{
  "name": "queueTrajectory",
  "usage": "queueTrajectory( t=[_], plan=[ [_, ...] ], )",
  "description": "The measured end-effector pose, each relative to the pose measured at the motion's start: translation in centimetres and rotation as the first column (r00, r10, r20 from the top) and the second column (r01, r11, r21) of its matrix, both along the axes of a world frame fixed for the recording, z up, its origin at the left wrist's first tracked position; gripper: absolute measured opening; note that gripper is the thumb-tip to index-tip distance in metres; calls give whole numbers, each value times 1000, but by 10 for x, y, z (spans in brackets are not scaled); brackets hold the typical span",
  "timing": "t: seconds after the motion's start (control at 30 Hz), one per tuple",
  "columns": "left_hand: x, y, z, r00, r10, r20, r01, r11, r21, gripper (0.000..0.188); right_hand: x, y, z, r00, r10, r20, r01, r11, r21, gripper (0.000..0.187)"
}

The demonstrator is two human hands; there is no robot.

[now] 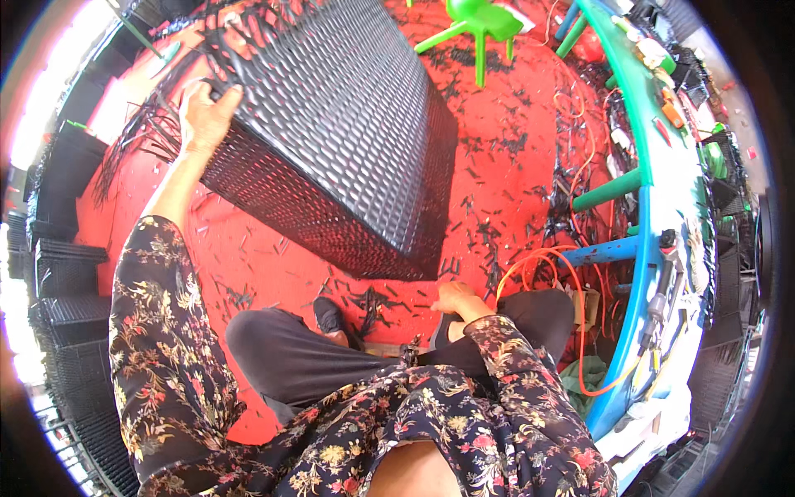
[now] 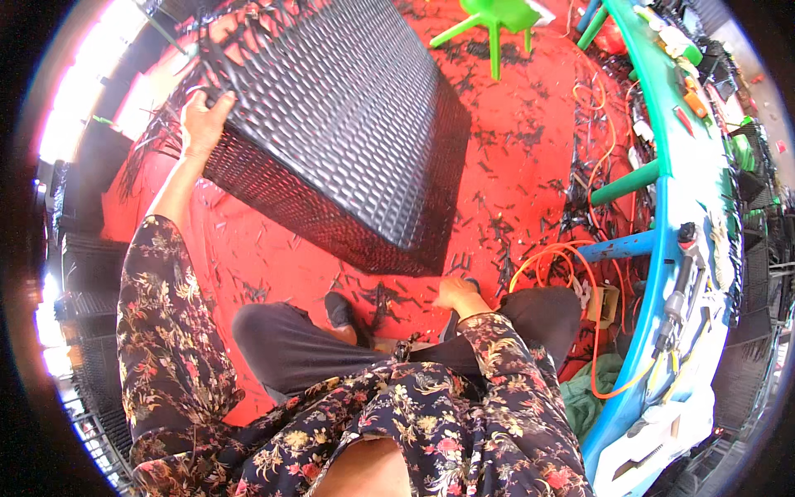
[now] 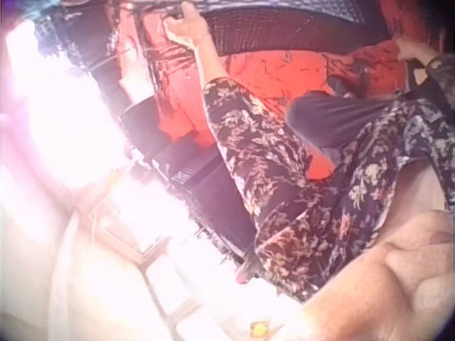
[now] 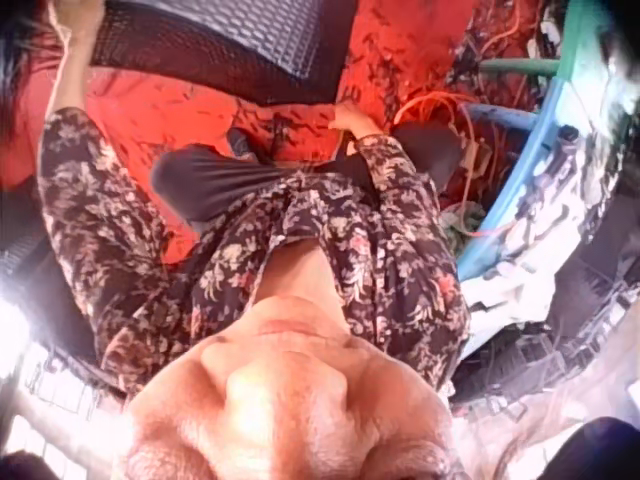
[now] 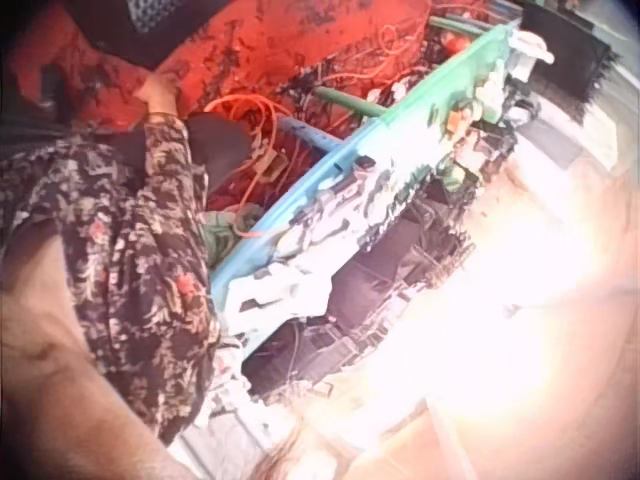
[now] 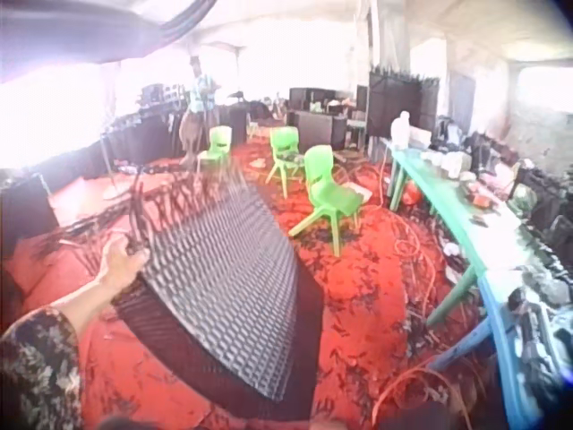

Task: The person weaves and secures synthetic wicker strips onto a furniture frame by hand, then uses a pneumatic stapler to fasten the strips and pliers to trim excess material.

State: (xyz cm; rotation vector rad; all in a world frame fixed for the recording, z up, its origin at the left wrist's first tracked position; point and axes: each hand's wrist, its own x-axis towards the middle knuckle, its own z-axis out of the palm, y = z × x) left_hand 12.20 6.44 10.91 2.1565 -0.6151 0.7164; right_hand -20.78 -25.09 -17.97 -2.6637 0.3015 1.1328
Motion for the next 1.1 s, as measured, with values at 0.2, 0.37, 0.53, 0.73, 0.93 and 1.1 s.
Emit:
queueTrajectory(
  t=[0.2, 0.37, 0.53, 0.73, 0.93, 1.1],
  plan=[
    [-51, -44, 18, 972, -232, 31, 224, 962, 157, 32, 35, -22, 74, 742, -234, 628, 106, 966, 235, 44],
    [-58, -47, -11, 938, -342, 52, 314, 905, 286, 40, 53, -62, 136, 557, -371, 743, 194, 928, 317, 50],
    [-85, 39, -28, 933, -359, 32, 277, 772, 572, 59, 50, -102, 171, 428, -308, 850, 222, 947, 231, 50],
    [-70, 193, -80, 954, -296, -43, 273, 803, 529, 40, 87, -179, 215, 230, -329, 916, 340, 909, 241, 73],
    [-100, 240, -81, 965, -163, 206, 7, 800, 600, 26, 113, -161, 241, 609, -401, 684, -260, 714, 651, 58],
    [-144, 209, -93, 987, 111, 116, -116, 992, 41, 30, 80, -136, 216, 566, -654, 503, -209, 476, 854, 29]
  ],
)
